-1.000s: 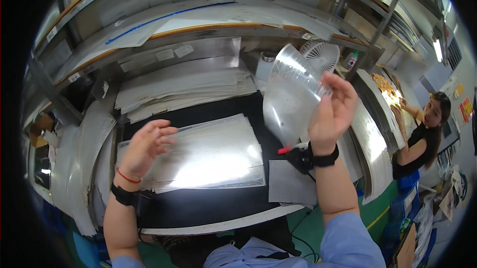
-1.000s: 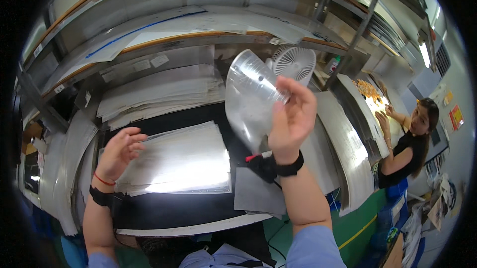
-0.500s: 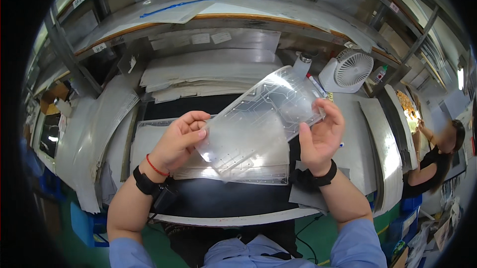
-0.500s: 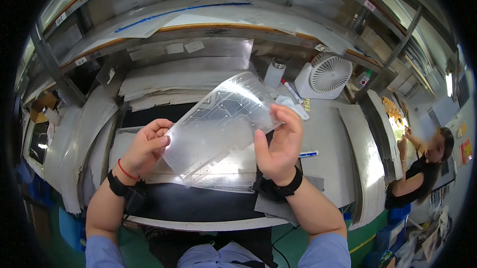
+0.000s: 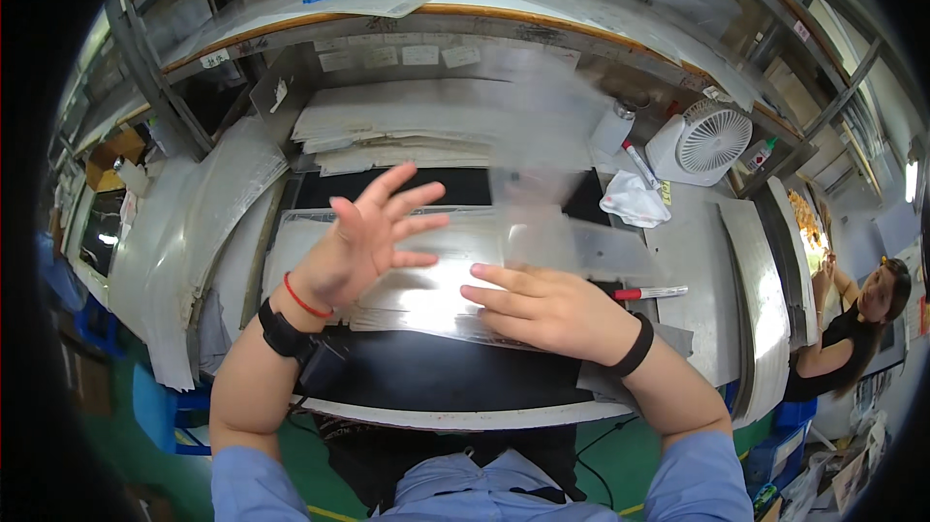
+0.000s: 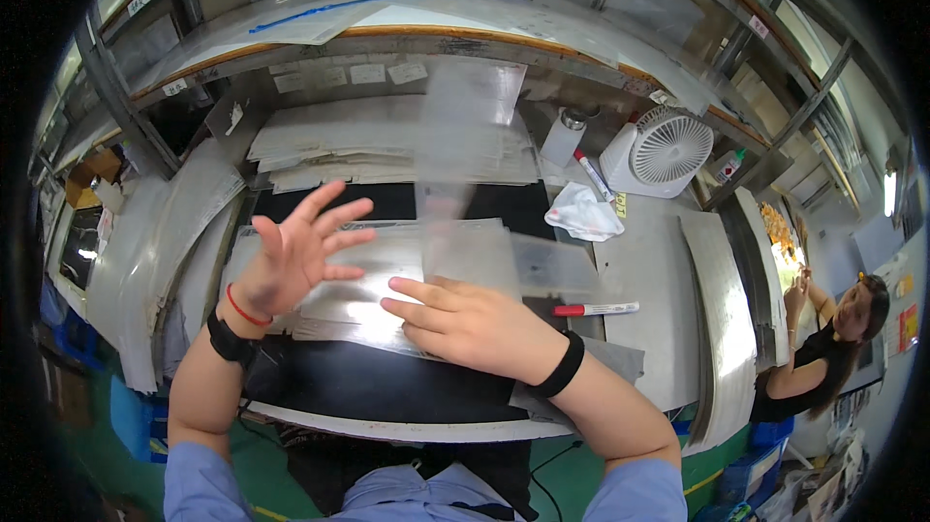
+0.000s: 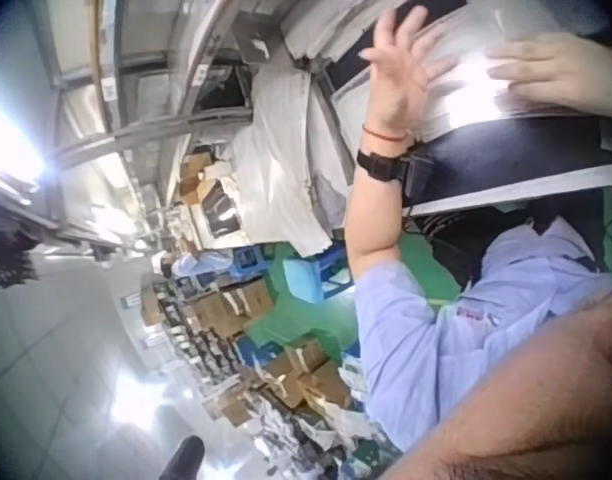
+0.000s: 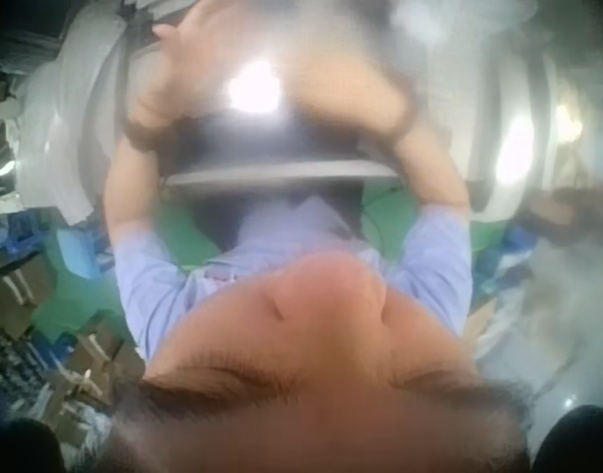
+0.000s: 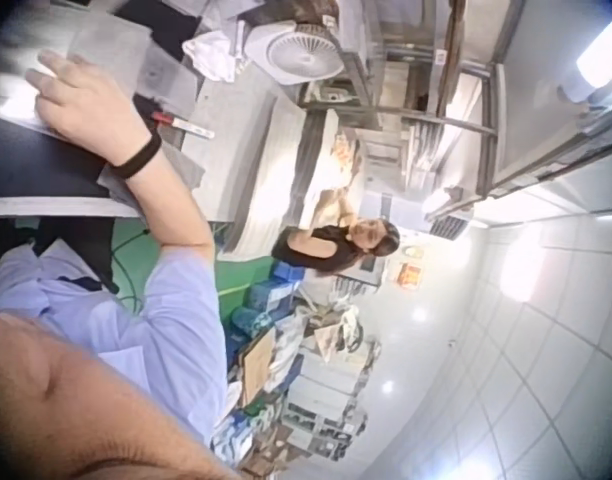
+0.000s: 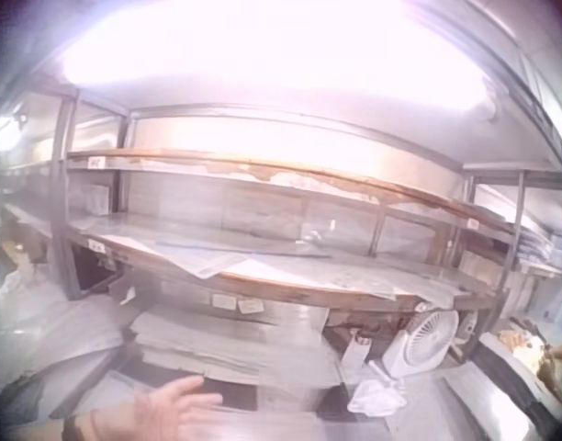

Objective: Inspecting and sorting thin metal plates or component layers at a workstation.

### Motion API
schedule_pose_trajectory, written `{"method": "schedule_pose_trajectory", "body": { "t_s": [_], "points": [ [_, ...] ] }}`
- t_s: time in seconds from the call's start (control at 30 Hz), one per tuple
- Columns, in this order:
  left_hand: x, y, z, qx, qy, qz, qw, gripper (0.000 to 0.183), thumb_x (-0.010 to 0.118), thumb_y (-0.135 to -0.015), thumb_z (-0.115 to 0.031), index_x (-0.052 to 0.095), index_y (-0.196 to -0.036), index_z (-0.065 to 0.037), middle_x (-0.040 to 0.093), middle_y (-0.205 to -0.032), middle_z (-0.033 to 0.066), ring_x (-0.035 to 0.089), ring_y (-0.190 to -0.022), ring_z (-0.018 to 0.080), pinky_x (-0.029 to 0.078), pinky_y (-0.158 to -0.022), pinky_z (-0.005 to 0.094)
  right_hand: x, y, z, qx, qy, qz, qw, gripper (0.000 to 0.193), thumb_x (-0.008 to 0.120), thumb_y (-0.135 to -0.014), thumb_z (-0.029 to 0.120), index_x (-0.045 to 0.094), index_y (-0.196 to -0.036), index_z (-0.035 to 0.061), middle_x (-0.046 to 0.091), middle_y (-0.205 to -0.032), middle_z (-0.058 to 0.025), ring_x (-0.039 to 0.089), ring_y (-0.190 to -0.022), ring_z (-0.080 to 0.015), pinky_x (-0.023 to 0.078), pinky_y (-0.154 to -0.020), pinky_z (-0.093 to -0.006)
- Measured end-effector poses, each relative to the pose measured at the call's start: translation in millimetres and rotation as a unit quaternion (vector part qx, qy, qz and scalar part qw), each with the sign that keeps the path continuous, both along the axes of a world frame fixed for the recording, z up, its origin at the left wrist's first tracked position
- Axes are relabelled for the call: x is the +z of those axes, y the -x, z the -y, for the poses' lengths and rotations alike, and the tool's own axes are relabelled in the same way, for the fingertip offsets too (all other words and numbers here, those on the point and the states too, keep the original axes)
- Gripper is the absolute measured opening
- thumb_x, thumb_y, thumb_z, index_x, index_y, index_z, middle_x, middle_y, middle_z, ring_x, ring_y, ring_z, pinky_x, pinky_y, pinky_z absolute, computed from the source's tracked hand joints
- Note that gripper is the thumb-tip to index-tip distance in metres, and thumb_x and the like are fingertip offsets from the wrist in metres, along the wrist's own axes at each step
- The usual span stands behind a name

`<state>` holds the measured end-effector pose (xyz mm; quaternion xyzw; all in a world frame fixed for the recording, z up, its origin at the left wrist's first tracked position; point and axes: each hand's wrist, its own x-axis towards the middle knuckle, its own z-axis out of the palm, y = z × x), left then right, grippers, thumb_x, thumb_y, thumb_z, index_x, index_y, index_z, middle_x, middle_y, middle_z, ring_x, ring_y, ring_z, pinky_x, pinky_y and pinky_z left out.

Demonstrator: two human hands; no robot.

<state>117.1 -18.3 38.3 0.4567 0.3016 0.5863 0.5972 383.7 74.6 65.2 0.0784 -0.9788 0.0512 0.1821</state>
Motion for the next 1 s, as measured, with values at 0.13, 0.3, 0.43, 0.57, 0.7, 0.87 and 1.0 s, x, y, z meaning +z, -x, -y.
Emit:
{"method": "schedule_pose_trajectory", "body": {
  "t_s": [0.13, 0.3, 0.43, 0.57, 0.7, 0.87, 1.0],
  "points": [
    [8, 26, -12, 0.067, 0.125, -0.016, 0.99, 0.101, 0.018, -0.083, -0.083, 0.021, -0.149, -0.006, 0.041, -0.143, 0.0202, 0.051, -0.124, 0.0313, 0.05, -0.095, 0.046, -8, -2, -3, 0.036, 0.148, 0.024, 0.988, 0.029, 0.063, -0.073, -0.003, 0.066, -0.101, 0.0067, 0.059, -0.129, -0.0094, 0.052, -0.125, -0.0326, 0.045, -0.101, -0.044],
    [-3, 68, -13, 0.077, 0.223, -0.055, 0.97, 0.093, 0.017, -0.09, -0.076, 0.039, -0.139, 0.0, 0.058, -0.125, 0.0211, 0.061, -0.11, 0.03, 0.047, -0.093, 0.0439, -10, -10, -16, -0.005, 0.17, -0.067, 0.983, 0.023, 0.065, -0.074, 0.002, 0.067, -0.097, 0.0048, 0.066, -0.115, -0.0109, 0.059, -0.115, -0.0312, 0.047, -0.092, -0.0401],
    [-6, 84, -6, 0.073, 0.224, -0.184, 0.954, 0.089, 0.019, -0.092, -0.074, 0.056, -0.124, 0.001, 0.068, -0.104, 0.0175, 0.065, -0.098, 0.0249, 0.046, -0.092, 0.0375, -21, -27, -52, -0.162, 0.19, -0.166, 0.954, 0.017, 0.064, -0.079, 0.003, 0.068, -0.096, 0.0033, 0.069, -0.102, -0.0111, 0.063, -0.097, -0.0298, 0.048, -0.088, -0.0384],
    [1, 112, 6, 0.015, 0.181, -0.282, 0.942, 0.049, 0.057, -0.093, -0.037, 0.058, -0.121, 0.003, 0.07, -0.098, 0.0127, 0.065, -0.086, 0.0145, 0.05, -0.081, 0.027, -32, -41, -79, -0.282, 0.224, -0.156, 0.92, 0.018, 0.063, -0.084, 0.008, 0.067, -0.099, -0.0008, 0.068, -0.098, -0.0146, 0.062, -0.094, -0.0303, 0.048, -0.085, -0.0367],
    [5, 109, 9, -0.027, 0.2, -0.314, 0.928, 0.037, 0.07, -0.081, -0.003, 0.059, -0.116, 0.004, 0.068, -0.089, 0.0045, 0.062, -0.078, 0.0076, 0.05, -0.074, 0.021, -45, -48, -94, -0.322, 0.27, -0.085, 0.904, 0.022, 0.065, -0.085, 0.012, 0.066, -0.102, -0.002, 0.067, -0.093, -0.0147, 0.062, -0.089, -0.0295, 0.048, -0.082, -0.0351],
    [-2, 116, 2, 0.078, 0.144, -0.321, 0.933, 0.027, 0.069, -0.082, -0.003, 0.059, -0.108, -0.001, 0.064, -0.086, -0.0006, 0.059, -0.077, 0.0054, 0.048, -0.073, 0.0198, -53, -55, -104, -0.337, 0.282, -0.04, 0.898, 0.023, 0.066, -0.085, 0.014, 0.066, -0.102, -0.002, 0.067, -0.089, -0.012, 0.062, -0.083, -0.0238, 0.049, -0.076, -0.0327],
    [-18, 130, -2, 0.167, 0.114, -0.294, 0.934, 0.022, 0.067, -0.085, -0.002, 0.058, -0.104, -0.005, 0.061, -0.087, -0.0037, 0.057, -0.077, 0.0042, 0.046, -0.07, 0.018, -54, -54, -106, -0.326, 0.415, -0.042, 0.848, 0.021, 0.065, -0.088, 0.014, 0.067, -0.102, -0.0009, 0.066, -0.086, -0.007, 0.059, -0.076, -0.015, 0.047, -0.07, -0.0282]
  ]
}}
